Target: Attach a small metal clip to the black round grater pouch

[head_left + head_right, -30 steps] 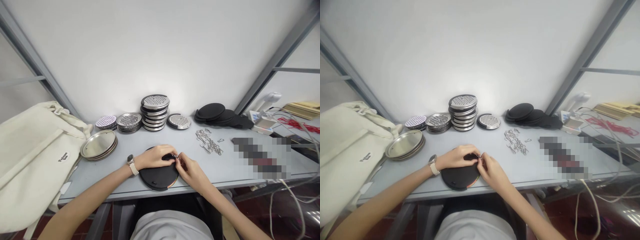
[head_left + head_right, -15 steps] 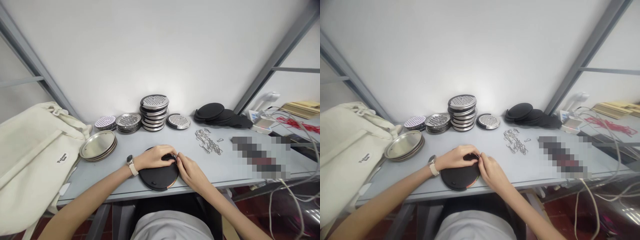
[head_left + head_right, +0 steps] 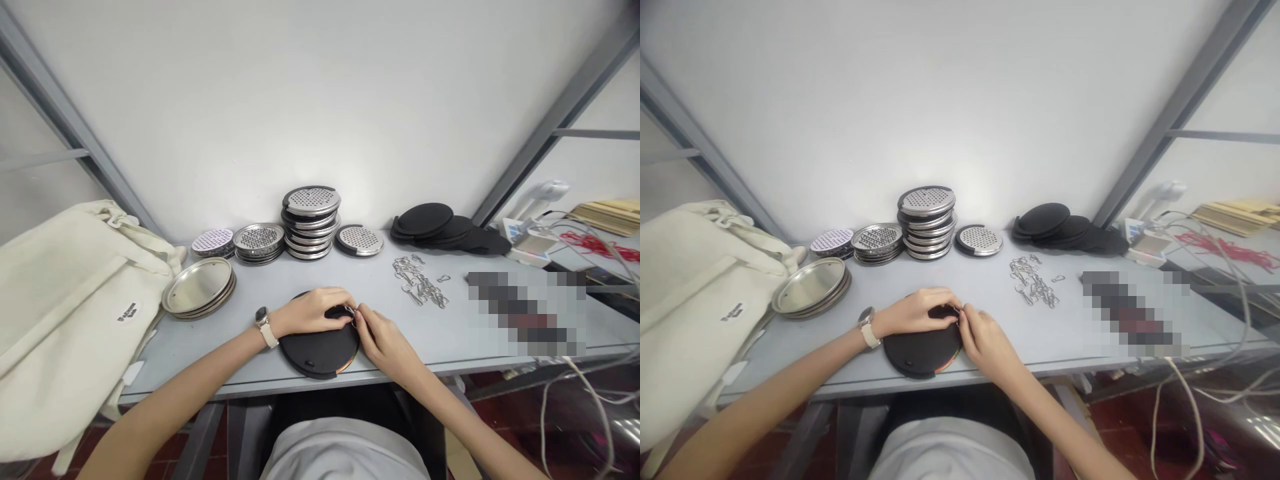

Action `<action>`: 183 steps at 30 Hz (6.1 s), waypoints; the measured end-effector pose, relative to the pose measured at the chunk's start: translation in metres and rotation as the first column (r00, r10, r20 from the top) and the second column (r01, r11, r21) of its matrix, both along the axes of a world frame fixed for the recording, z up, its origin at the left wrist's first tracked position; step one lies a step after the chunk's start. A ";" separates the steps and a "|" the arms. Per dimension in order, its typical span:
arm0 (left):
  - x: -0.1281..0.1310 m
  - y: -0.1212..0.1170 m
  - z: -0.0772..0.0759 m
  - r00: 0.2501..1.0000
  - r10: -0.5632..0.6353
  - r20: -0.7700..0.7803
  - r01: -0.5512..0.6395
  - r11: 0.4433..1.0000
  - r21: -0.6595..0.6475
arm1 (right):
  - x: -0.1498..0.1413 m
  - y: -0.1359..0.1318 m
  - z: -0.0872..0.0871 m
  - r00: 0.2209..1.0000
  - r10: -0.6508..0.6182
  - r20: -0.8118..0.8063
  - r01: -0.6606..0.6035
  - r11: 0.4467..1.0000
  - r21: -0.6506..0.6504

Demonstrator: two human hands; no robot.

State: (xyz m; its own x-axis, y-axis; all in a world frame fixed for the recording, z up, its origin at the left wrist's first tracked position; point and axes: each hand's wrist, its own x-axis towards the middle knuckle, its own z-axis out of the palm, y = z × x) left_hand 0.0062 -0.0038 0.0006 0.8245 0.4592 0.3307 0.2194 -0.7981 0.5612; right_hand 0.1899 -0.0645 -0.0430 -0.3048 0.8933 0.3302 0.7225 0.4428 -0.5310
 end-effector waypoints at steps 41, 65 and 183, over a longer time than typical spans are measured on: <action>0.000 0.001 -0.002 1.000 0.006 0.011 -0.005 0.999 -0.039 | 0.002 0.002 -0.002 0.999 0.033 0.033 -0.034 0.999 0.035; 0.000 0.001 -0.003 1.000 0.001 0.019 -0.001 1.000 -0.025 | 0.001 0.002 -0.001 0.996 0.020 -0.087 -0.022 0.999 -0.025; 0.000 0.000 0.000 0.999 0.012 -0.037 -0.010 0.999 0.048 | 0.005 -0.001 0.009 0.928 0.015 -0.371 -0.104 0.969 -0.222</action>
State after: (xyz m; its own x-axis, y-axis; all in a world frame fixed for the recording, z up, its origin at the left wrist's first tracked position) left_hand 0.0058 -0.0042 0.0004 0.8318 0.4525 0.3215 0.2484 -0.8214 0.5134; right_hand 0.1954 -0.0651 -0.0337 -0.2585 0.9425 0.2121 0.4355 0.3096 -0.8453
